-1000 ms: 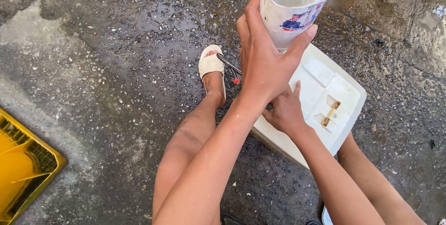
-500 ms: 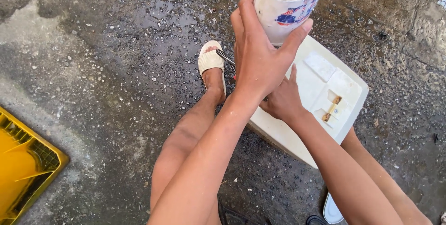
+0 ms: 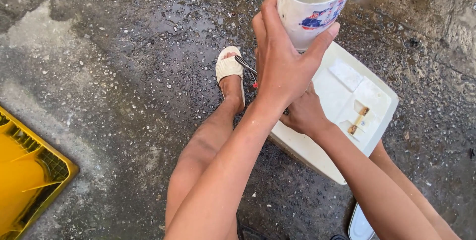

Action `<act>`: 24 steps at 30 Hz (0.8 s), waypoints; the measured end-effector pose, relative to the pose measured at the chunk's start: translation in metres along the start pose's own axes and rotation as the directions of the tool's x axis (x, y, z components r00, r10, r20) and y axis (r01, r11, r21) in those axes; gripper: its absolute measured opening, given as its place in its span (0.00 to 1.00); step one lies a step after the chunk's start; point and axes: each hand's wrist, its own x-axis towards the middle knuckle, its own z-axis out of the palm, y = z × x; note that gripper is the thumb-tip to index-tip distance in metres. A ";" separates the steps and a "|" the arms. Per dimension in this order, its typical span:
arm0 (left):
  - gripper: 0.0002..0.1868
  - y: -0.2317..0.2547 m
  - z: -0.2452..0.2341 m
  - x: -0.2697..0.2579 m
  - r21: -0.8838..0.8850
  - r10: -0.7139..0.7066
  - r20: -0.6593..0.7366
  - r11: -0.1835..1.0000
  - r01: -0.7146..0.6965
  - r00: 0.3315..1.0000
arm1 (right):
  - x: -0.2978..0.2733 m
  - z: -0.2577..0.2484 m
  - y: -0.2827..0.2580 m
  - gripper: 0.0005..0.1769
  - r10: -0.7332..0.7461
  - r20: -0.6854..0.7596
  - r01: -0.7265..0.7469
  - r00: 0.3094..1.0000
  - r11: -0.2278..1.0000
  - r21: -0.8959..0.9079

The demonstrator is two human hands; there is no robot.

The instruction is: Rinsing and scrubbing the plastic housing and internal components of an appliance using a cup of water and a scrubber.

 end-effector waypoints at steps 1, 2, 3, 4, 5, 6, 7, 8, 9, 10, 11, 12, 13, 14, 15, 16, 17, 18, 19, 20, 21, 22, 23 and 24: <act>0.46 0.001 0.001 0.001 -0.009 0.000 0.016 1.000 0.000 1.000 | 0.001 0.008 0.004 0.28 -0.091 -0.110 0.087 0.990 0.995 -0.039; 0.46 0.002 0.002 -0.001 -0.010 -0.001 0.016 1.000 0.001 1.000 | -0.004 -0.002 -0.004 0.28 -0.090 -0.109 0.086 0.990 0.996 -0.038; 0.46 0.002 0.001 0.000 0.000 -0.018 0.011 1.000 0.018 1.000 | -0.005 -0.012 -0.013 0.15 -0.071 -0.006 0.071 0.997 0.997 0.006; 0.46 0.002 0.001 0.000 0.010 -0.035 0.005 0.999 0.035 0.999 | -0.007 -0.021 -0.021 0.06 -0.055 0.098 0.051 0.994 0.998 0.048; 0.46 0.000 0.001 0.001 0.016 -0.038 0.001 0.999 0.038 0.999 | -0.004 -0.009 -0.013 0.06 -0.060 0.099 0.055 0.993 0.997 0.054; 0.47 -0.001 0.000 0.002 0.033 -0.030 0.019 0.999 0.030 0.999 | -0.001 0.004 -0.004 0.13 0.016 0.049 -0.019 0.999 0.999 0.050; 0.48 -0.002 0.004 0.002 0.039 -0.021 0.045 0.999 0.019 0.999 | -0.002 0.014 0.008 0.23 0.102 -0.002 -0.102 0.995 0.994 0.041; 0.48 0.000 0.006 0.000 0.034 -0.021 0.049 0.999 0.019 0.999 | -0.005 0.014 0.010 0.23 0.107 0.000 -0.107 0.994 0.994 0.037; 0.47 0.000 0.005 -0.001 0.015 -0.027 0.035 1.000 0.026 0.999 | -0.006 0.016 0.007 0.29 0.056 -0.015 -0.056 0.998 0.997 0.044; 0.46 0.001 0.003 -0.002 -0.003 -0.033 0.022 0.999 0.033 0.999 | -0.006 0.018 0.003 0.35 0.006 -0.030 -0.004 1.000 0.999 0.051; 0.46 0.001 0.003 -0.001 -0.002 -0.026 0.017 1.000 0.026 1.000 | -0.006 0.016 0.003 0.35 0.000 -0.037 0.002 0.999 0.999 0.049; 0.47 0.001 0.004 0.000 0.007 -0.040 0.020 0.999 0.040 0.999 | -0.006 0.014 0.004 0.27 0.053 0.000 -0.053 0.999 0.996 0.067; 0.48 0.000 0.004 -0.003 0.016 -0.064 0.025 0.998 0.063 0.998 | -0.012 0.014 0.001 0.20 0.106 0.046 -0.110 0.993 0.990 0.086; 0.48 -0.001 0.002 -0.001 0.019 -0.065 0.021 0.998 0.064 0.998 | -0.005 0.012 -0.001 0.20 0.102 0.047 -0.106 0.994 0.990 0.088; 0.48 -0.001 0.002 -0.001 0.023 -0.042 0.033 0.999 0.042 0.999 | -0.002 0.011 -0.003 0.19 0.129 0.050 -0.132 0.990 0.988 0.083; 0.48 -0.002 0.001 -0.001 0.028 -0.020 0.045 0.999 0.019 0.999 | 0.002 0.009 -0.005 0.19 0.155 0.053 -0.159 0.987 0.984 0.077; 0.48 -0.001 -0.001 -0.001 0.030 -0.014 0.048 0.999 0.013 0.999 | -0.002 -0.001 -0.008 0.19 0.156 0.047 -0.160 0.987 0.984 0.078; 0.47 -0.001 -0.003 -0.001 0.019 -0.027 0.044 0.999 0.026 0.999 | -0.005 -0.012 -0.011 0.10 0.111 0.089 -0.123 0.990 0.982 0.142; 0.47 0.000 -0.004 -0.002 0.009 -0.041 0.036 0.999 0.041 0.998 | -0.009 -0.022 -0.014 0.07 0.057 0.131 -0.083 0.990 0.975 0.207; 0.47 -0.002 -0.006 0.003 0.013 -0.038 0.033 0.999 0.038 0.999 | 0.003 -0.019 -0.011 0.07 0.053 0.127 -0.079 0.991 0.975 0.209; 0.47 -0.005 -0.005 0.003 0.023 -0.003 0.030 1.000 0.003 1.000 | 0.005 -0.016 -0.009 0.07 0.101 0.112 -0.123 0.989 0.968 0.220; 0.46 -0.008 -0.003 0.002 0.033 0.031 0.028 0.999 -0.032 0.999 | 0.007 -0.013 -0.006 0.10 0.148 0.097 -0.167 0.984 0.959 0.231; 0.46 -0.008 -0.003 0.003 0.030 0.036 0.030 0.999 -0.037 0.999 | 0.001 -0.014 -0.006 0.10 0.151 0.093 -0.169 0.984 0.959 0.227; 0.47 -0.007 -0.002 0.005 0.029 0.038 0.026 0.999 -0.039 0.999 | -0.004 -0.016 -0.006 0.06 0.088 0.083 -0.105 0.993 0.970 0.220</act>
